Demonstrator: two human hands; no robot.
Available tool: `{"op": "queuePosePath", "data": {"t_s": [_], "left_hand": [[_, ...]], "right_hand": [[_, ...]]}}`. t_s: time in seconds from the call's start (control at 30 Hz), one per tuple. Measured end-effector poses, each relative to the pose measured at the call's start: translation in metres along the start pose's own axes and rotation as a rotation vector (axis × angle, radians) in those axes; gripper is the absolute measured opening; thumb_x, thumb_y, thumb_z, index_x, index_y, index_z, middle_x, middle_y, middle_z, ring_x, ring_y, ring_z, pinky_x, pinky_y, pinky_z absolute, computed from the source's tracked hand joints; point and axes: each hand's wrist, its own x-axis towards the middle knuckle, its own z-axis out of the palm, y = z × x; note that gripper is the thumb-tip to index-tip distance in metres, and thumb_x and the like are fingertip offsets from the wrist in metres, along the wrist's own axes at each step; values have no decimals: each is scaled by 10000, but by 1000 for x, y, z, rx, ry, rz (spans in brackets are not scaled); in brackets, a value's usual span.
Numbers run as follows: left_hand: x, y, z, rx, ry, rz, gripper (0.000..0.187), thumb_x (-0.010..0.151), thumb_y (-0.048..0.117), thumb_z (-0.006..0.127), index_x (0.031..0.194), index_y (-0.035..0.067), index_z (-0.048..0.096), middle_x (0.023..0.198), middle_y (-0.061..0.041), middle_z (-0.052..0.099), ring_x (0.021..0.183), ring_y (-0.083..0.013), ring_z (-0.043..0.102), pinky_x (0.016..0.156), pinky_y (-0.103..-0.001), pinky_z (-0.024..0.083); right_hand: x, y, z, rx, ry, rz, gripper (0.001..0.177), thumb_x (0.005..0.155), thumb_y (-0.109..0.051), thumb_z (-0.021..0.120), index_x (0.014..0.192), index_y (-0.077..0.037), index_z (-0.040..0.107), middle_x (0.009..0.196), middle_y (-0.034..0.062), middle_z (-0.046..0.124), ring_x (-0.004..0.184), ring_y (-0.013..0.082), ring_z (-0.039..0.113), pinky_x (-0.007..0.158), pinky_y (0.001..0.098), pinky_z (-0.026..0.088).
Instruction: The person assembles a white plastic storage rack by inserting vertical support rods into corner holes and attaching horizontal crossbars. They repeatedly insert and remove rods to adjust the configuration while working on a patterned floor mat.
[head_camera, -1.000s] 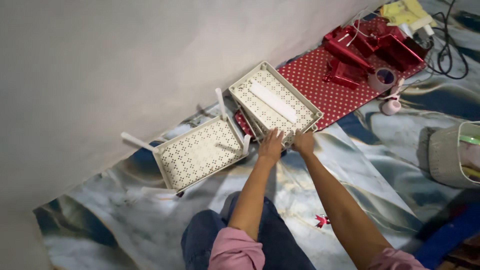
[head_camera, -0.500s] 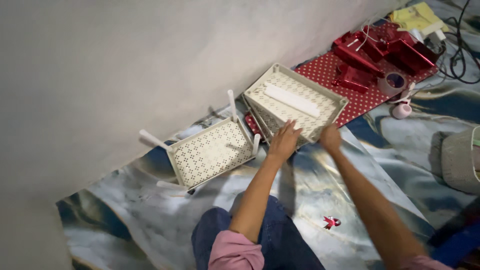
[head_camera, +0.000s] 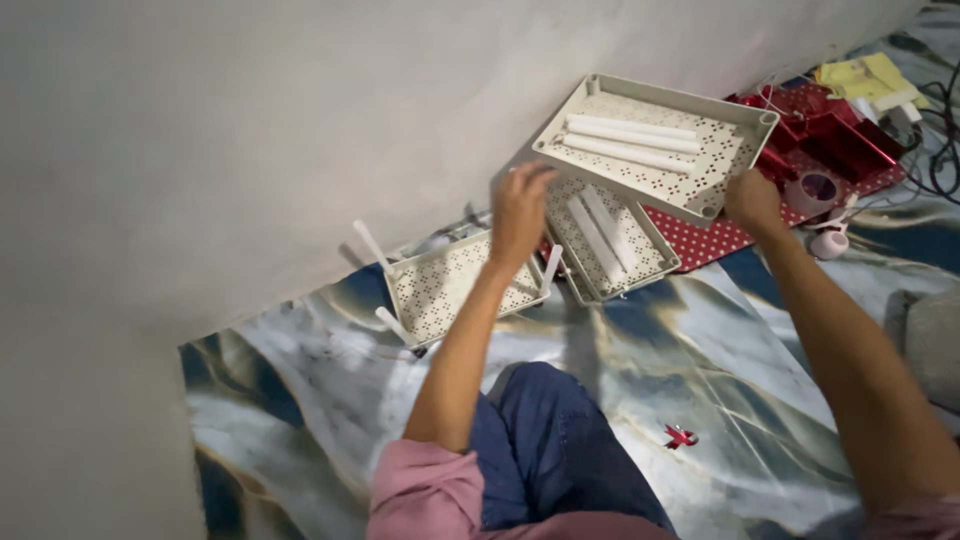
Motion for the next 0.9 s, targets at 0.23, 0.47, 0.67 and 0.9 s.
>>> {"op": "queuePosePath", "data": {"t_s": [0.23,0.47,0.67,0.9], "left_hand": [[-10,-64,-66,45,220,-238,365,1036,189,533,1351,14,590,1406,-241,549,1344,-403,477,1135,-485,401],[-28,-151,-91,-134,149,-504,615,1108,456,445,1468,-42,444,1485,-327,399,1378,-465,360,1127,-514,297],[-81,-190,-123,-176,50,-665,501,1057,357,397,1320,2,634,1267,-235,698,1211,-370,658,1045,-444,476],[-146,-184,-151,-281,186,-669,438,1051,300,439,1344,33,624,1239,-232,715,1135,-334,685,979,-390,495]], "right_hand": [[7,-40,-24,265,-82,36,364,1019,-236,532,1027,85,703,1015,357,691,970,519,676,852,568,540],[5,-117,-29,381,-354,29,393,1113,-213,434,1017,36,721,920,246,723,820,335,718,750,474,581],[-2,-192,3,690,-503,32,355,1097,-291,449,1184,7,621,1010,190,668,840,287,691,712,427,602],[-5,-233,52,749,-419,-75,414,1085,-343,449,1166,4,660,876,163,696,756,259,681,699,411,552]]}}
